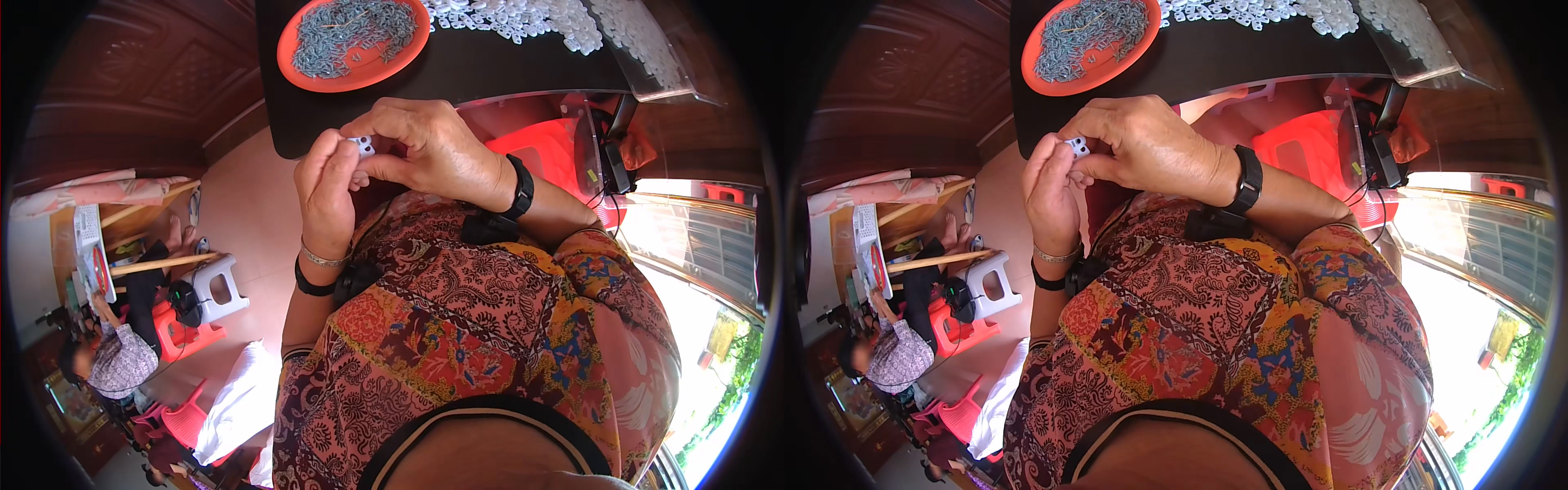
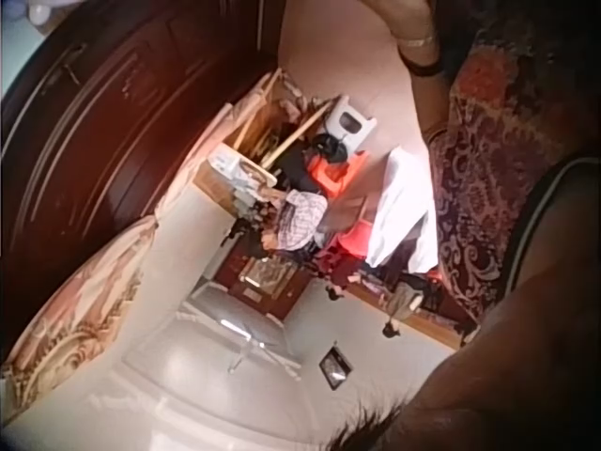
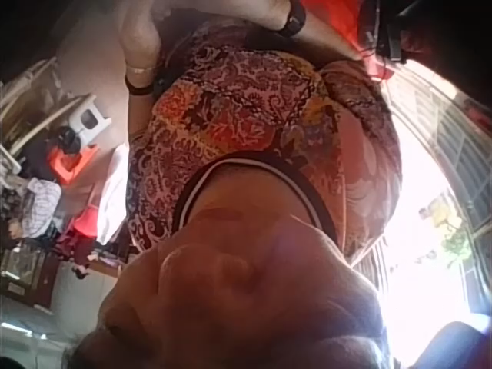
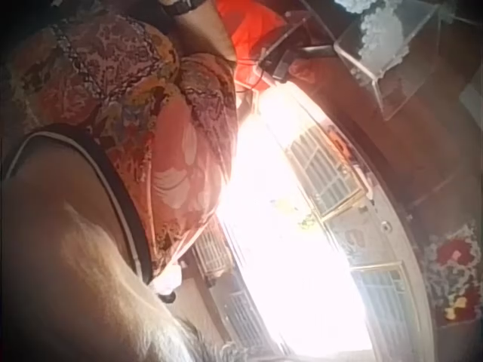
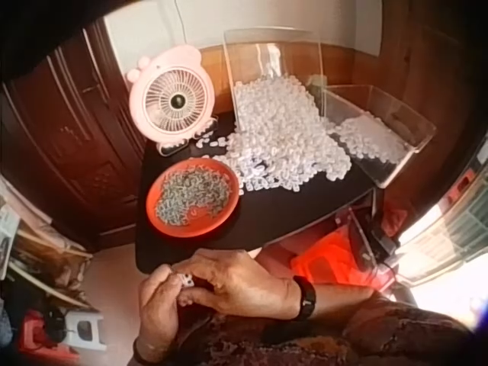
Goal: The recorder is manually inserting small metal pins from a red bowl into white plastic components.
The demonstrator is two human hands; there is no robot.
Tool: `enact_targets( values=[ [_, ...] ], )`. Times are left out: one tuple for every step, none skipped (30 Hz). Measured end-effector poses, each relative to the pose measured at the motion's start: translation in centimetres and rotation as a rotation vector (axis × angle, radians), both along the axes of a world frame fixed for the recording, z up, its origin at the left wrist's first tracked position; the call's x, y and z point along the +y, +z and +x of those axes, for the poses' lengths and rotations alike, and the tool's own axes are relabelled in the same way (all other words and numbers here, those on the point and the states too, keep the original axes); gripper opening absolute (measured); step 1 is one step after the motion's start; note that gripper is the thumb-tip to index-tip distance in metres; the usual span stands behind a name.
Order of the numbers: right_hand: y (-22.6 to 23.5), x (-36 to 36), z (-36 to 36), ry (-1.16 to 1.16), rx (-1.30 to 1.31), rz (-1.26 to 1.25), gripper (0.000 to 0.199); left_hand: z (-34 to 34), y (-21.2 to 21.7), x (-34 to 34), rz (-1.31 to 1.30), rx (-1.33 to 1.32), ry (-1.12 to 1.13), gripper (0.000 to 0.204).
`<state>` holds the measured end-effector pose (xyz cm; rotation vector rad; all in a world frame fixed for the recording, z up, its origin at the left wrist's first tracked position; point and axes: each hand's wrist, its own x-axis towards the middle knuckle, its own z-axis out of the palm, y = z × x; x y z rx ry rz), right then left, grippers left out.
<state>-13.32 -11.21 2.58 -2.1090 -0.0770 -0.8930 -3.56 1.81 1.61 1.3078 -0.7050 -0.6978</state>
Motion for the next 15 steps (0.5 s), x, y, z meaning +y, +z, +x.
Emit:
enact_targets(
  values=[
    [0.14, 0.06, -0.04, 0.015, 0.025, 0.04, 0.029, -0.02, 0.05, 0.01, -0.008, -0.008, 0.02, 0.023],
    [0.19, 0.02, -0.08, 0.015, 0.025, 0.04, 0.029, -0.02, 0.07, 0.03, -0.007, -0.008, 0.02, 0.023],
    [0.22, -0.07, -0.14, 0.032, 0.032, 0.048, 0.029, 0.0, 0.08, 0.04, -0.021, 0.003, 0.011, 0.024],
    [0.23, -0.11, -0.18, 0.049, 0.039, 0.056, 0.028, 0.0, 0.09, 0.05, -0.034, 0.013, 0.002, 0.025],
    [0.18, -0.09, -0.19, 0.049, 0.039, 0.057, 0.028, 0.01, 0.09, 0.07, -0.034, 0.013, 0.002, 0.025],
    [0.1, -0.07, -0.19, 0.06, 0.031, 0.08, 0.028, 0.02, 0.07, 0.09, -0.033, -0.004, 0.003, 0.027],
    [0.05, -0.05, -0.2, 0.072, 0.023, 0.102, 0.028, 0.03, 0.06, 0.11, -0.032, -0.022, 0.005, 0.028],
    [0.1, -0.07, -0.22, 0.072, 0.024, 0.102, 0.028, 0.0, 0.18, 0.06, -0.032, -0.021, 0.005, 0.028],
    [0.17, -0.07, -0.24, 0.06, 0.013, 0.089, 0.028, -0.04, 0.37, 0.0, -0.031, -0.026, -0.001, 0.028],
    [0.23, -0.07, -0.27, 0.049, 0.001, 0.075, 0.029, -0.08, 0.51, -0.05, -0.031, -0.031, -0.006, 0.028],
    [0.28, -0.06, -0.3, 0.048, 0.001, 0.076, 0.029, -0.09, 0.57, -0.05, -0.031, -0.031, -0.007, 0.028],
    [0.36, -0.05, -0.32, 0.048, 0.002, 0.073, 0.029, -0.12, 0.62, -0.05, -0.034, -0.066, -0.001, 0.029],
    [0.43, -0.05, -0.35, 0.048, 0.004, 0.069, 0.029, -0.16, 0.68, -0.05, -0.037, -0.101, 0.004, 0.029],
    [0.39, -0.03, -0.35, 0.048, 0.004, 0.07, 0.029, -0.2, 0.7, -0.01, -0.037, -0.101, 0.003, 0.029],
    [0.34, -0.01, -0.36, 0.047, 0.0, 0.061, 0.029, -0.25, 0.74, 0.03, -0.033, -0.128, 0.008, 0.029]
  ],
)
